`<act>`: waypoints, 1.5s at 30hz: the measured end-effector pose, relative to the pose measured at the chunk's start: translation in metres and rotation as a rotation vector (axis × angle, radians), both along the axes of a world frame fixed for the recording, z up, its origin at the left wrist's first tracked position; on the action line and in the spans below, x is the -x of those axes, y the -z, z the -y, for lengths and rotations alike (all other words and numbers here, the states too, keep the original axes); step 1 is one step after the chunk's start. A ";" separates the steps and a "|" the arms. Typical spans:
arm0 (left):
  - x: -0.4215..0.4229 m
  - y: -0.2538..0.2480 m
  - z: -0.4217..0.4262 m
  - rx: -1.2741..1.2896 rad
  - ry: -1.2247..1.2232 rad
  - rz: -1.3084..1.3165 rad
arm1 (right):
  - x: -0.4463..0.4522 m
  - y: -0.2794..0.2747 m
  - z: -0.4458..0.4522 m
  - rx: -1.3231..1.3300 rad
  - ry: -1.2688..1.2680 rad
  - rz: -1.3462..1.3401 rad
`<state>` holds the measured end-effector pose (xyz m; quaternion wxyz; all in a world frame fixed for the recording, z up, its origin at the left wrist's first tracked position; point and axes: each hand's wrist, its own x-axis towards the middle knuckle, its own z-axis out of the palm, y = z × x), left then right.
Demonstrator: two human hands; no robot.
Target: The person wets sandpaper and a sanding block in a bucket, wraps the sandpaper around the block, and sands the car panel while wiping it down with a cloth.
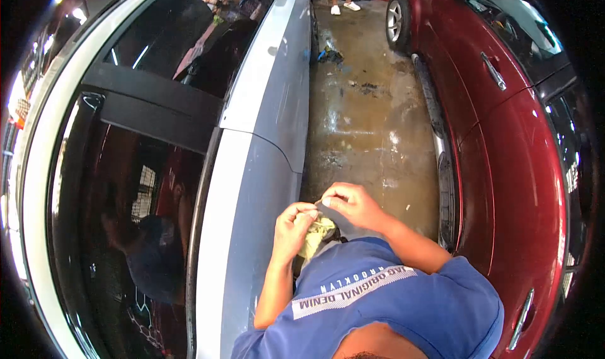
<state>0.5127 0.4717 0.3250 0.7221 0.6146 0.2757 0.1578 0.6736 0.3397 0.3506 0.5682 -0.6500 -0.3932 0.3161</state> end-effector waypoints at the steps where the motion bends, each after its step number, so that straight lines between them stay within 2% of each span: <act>1: 0.000 -0.002 -0.002 -0.004 0.012 0.002 | -0.002 -0.001 -0.001 -0.006 -0.004 0.018; 4: 0.001 -0.015 -0.002 -0.106 0.044 -0.038 | -0.004 -0.004 0.000 -0.001 -0.012 0.143; 5: -0.003 -0.019 -0.003 -0.162 0.055 -0.046 | -0.003 -0.001 0.000 -0.029 -0.033 0.111; 6: -0.004 -0.016 -0.005 -0.298 0.078 -0.028 | -0.003 0.005 -0.001 -0.061 -0.046 0.227; 10: -0.006 0.004 -0.006 -0.280 0.090 -0.039 | -0.003 0.016 0.001 -0.079 -0.081 0.340; 12: -0.007 0.018 -0.006 -0.287 0.075 -0.027 | -0.001 0.015 0.002 -0.025 -0.068 0.288; 14: -0.010 0.023 -0.004 -0.367 0.068 -0.003 | -0.003 0.020 0.003 -0.032 -0.059 0.333; 20: -0.017 0.013 0.001 -0.148 0.106 -0.050 | -0.007 0.015 0.006 0.008 -0.005 0.293; 26: -0.018 0.019 -0.001 -0.170 0.162 -0.087 | -0.009 0.018 0.004 -0.009 -0.014 0.299; 33: -0.017 0.018 -0.002 -0.376 0.136 -0.025 | -0.006 0.015 0.004 0.028 -0.044 0.197; 36: -0.015 0.013 0.001 -0.330 0.126 -0.075 | -0.004 0.011 0.006 0.045 -0.059 0.194; 38: -0.013 0.026 0.000 -0.204 0.138 -0.088 | -0.005 0.017 0.005 0.013 -0.052 0.201; 45: -0.009 0.022 0.004 -0.341 0.158 -0.036 | 0.001 0.020 0.002 -0.074 -0.040 0.237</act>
